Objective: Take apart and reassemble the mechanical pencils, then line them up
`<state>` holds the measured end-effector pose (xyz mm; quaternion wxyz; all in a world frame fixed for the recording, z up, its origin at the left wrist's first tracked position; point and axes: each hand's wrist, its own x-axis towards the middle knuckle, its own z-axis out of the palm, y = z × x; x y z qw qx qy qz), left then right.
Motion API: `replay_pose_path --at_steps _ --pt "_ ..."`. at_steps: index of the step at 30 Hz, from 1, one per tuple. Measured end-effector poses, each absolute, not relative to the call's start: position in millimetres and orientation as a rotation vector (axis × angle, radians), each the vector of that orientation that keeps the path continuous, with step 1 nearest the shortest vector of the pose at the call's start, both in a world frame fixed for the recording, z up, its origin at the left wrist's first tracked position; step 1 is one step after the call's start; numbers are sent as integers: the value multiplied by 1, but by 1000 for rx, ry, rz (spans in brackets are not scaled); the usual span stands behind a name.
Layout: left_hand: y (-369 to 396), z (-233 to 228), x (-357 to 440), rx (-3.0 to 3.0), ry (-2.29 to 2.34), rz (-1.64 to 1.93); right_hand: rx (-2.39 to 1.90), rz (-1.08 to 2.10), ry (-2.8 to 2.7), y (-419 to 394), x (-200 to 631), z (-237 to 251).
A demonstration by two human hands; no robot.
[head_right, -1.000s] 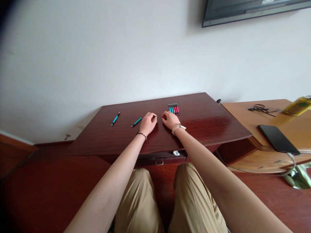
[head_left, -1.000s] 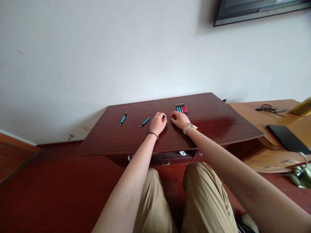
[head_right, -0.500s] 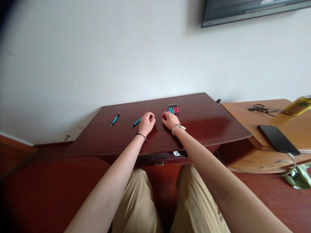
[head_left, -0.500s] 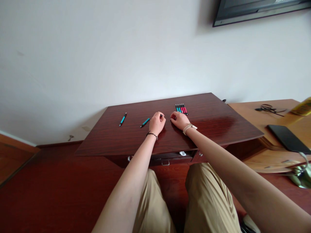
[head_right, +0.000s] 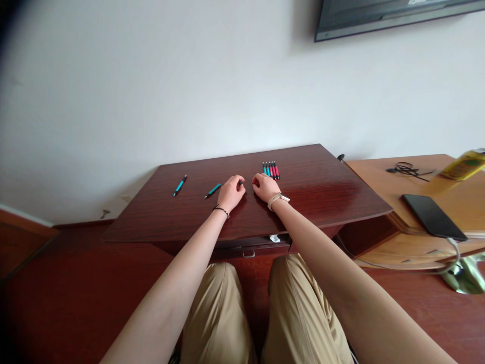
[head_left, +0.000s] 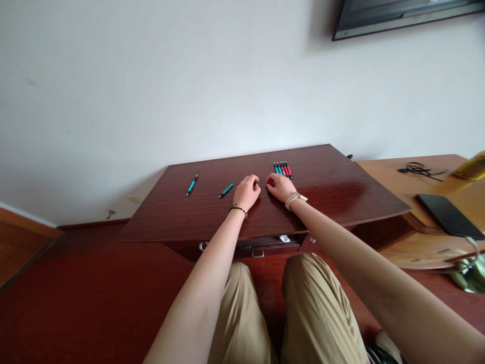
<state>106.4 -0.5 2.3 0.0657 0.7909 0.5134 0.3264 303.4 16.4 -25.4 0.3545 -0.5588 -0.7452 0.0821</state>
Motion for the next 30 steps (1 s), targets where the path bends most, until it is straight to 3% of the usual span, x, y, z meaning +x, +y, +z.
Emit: replay_pose_path --at_steps 30 --pt "0 3 108 2623 1783 637 -1505 210 -1895 17 301 -25"
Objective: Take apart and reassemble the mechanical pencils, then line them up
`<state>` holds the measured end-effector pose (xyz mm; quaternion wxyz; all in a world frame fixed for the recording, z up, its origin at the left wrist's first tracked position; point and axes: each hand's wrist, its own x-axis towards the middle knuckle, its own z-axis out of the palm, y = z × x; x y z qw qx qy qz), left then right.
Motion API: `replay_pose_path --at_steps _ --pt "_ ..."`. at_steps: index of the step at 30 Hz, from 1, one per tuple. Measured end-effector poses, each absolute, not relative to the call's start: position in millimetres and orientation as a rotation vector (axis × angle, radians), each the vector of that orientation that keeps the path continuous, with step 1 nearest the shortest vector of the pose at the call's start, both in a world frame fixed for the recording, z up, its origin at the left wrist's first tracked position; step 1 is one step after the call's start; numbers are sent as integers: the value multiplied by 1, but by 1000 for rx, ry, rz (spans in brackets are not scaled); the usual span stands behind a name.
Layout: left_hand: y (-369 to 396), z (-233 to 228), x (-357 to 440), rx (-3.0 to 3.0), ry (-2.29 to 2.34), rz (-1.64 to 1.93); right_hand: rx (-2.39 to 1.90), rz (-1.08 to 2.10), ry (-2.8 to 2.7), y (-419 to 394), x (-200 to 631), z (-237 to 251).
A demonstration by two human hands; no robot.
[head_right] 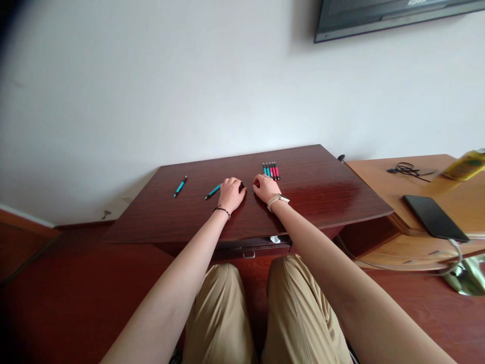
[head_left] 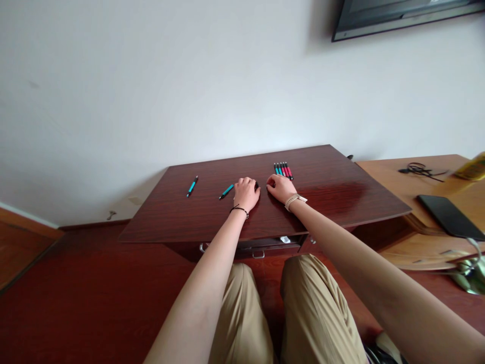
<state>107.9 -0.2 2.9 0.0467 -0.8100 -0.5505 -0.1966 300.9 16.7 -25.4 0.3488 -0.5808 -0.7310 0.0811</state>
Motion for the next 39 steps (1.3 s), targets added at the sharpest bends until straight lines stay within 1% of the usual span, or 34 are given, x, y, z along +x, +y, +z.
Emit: replay_pose_path --at_steps 28,34,39 --pt "2 2 107 -2507 -1696 -647 -1468 234 -1884 16 301 -25" --pt "0 2 109 -2507 -1700 -741 -1468 237 -1830 16 301 -23" --pt "-5 7 106 -2434 -1707 -913 -1474 267 -1754 14 301 -19"
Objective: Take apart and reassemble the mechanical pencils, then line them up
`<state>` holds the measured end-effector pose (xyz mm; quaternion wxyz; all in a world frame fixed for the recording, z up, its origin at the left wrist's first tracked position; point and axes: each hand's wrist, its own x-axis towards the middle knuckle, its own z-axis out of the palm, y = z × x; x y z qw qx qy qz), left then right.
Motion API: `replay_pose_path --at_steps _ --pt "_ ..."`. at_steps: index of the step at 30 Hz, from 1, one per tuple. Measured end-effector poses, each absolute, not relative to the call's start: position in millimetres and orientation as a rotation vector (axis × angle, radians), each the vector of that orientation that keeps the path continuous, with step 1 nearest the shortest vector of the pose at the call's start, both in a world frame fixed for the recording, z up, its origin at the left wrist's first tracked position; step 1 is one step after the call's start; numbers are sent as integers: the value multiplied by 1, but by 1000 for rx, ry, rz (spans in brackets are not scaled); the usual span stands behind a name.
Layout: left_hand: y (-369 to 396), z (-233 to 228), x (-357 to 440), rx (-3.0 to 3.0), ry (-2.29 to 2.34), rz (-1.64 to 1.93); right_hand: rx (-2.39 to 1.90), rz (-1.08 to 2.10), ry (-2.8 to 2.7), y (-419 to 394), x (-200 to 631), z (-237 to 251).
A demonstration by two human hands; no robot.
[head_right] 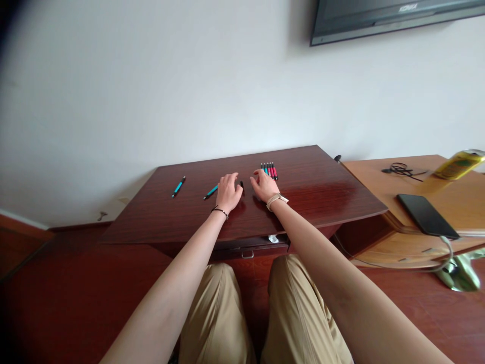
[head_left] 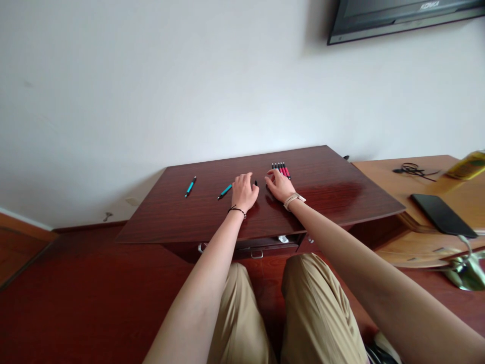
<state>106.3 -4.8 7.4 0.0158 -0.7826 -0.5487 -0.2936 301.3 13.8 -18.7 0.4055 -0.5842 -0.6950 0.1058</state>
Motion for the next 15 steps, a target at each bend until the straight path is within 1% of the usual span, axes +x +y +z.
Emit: replay_pose_path --at_steps 4,7,10,15 --pt "-9 13 101 -2258 -1790 -1107 -1476 261 -1713 10 302 -14" --pt "-9 15 95 -2056 -1907 -1188 -1497 267 -1699 7 303 -10" --pt "-8 15 83 -1926 -2010 -1192 -1516 266 -1694 5 303 -8" --pt "-6 15 40 -1881 -2075 -1155 -1516 266 -1663 7 304 -10"
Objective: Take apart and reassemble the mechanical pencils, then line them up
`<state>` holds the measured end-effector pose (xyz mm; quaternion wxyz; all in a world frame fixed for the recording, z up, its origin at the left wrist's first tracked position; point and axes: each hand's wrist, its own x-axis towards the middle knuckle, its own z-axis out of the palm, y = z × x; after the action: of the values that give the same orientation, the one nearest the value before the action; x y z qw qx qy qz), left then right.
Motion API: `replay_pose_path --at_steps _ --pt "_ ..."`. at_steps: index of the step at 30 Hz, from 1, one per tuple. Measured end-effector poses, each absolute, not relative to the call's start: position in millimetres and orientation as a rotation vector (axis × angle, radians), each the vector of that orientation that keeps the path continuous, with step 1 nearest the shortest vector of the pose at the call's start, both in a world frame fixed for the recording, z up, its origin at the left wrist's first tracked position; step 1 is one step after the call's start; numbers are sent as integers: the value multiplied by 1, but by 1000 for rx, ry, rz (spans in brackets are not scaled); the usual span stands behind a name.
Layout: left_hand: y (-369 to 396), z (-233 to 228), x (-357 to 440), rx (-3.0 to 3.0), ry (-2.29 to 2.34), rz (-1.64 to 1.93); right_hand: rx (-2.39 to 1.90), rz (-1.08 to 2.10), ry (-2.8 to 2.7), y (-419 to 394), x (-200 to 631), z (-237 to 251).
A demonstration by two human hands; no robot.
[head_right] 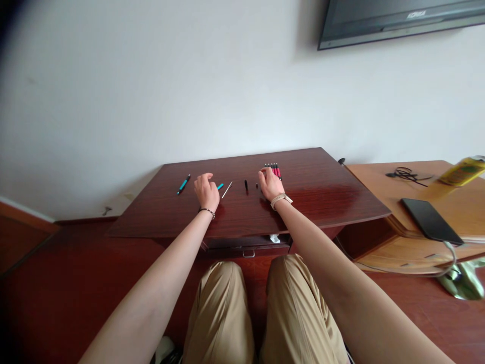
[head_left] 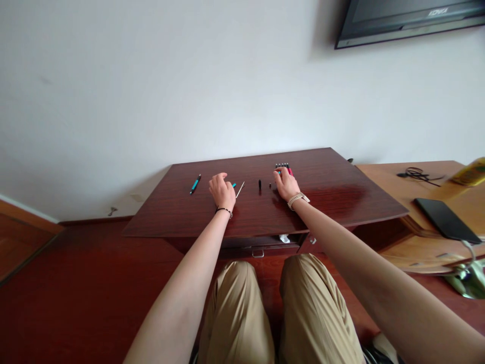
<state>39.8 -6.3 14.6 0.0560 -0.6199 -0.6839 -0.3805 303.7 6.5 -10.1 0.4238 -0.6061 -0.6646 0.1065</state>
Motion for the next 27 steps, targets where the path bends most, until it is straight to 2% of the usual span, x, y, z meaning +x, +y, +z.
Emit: replay_pose_path --at_steps 6,11,14,27 --pt "-13 17 -3 -2058 -2082 -840 -1513 283 -1649 10 306 -15" --pt "-28 16 10 -2262 -1770 -626 -1510 288 -1647 10 307 -15" --pt "-30 16 25 -2308 -1735 -521 -1513 298 -1651 10 307 -14" --pt "-24 9 26 -2312 -1815 -476 -1508 330 -1659 8 304 -11"
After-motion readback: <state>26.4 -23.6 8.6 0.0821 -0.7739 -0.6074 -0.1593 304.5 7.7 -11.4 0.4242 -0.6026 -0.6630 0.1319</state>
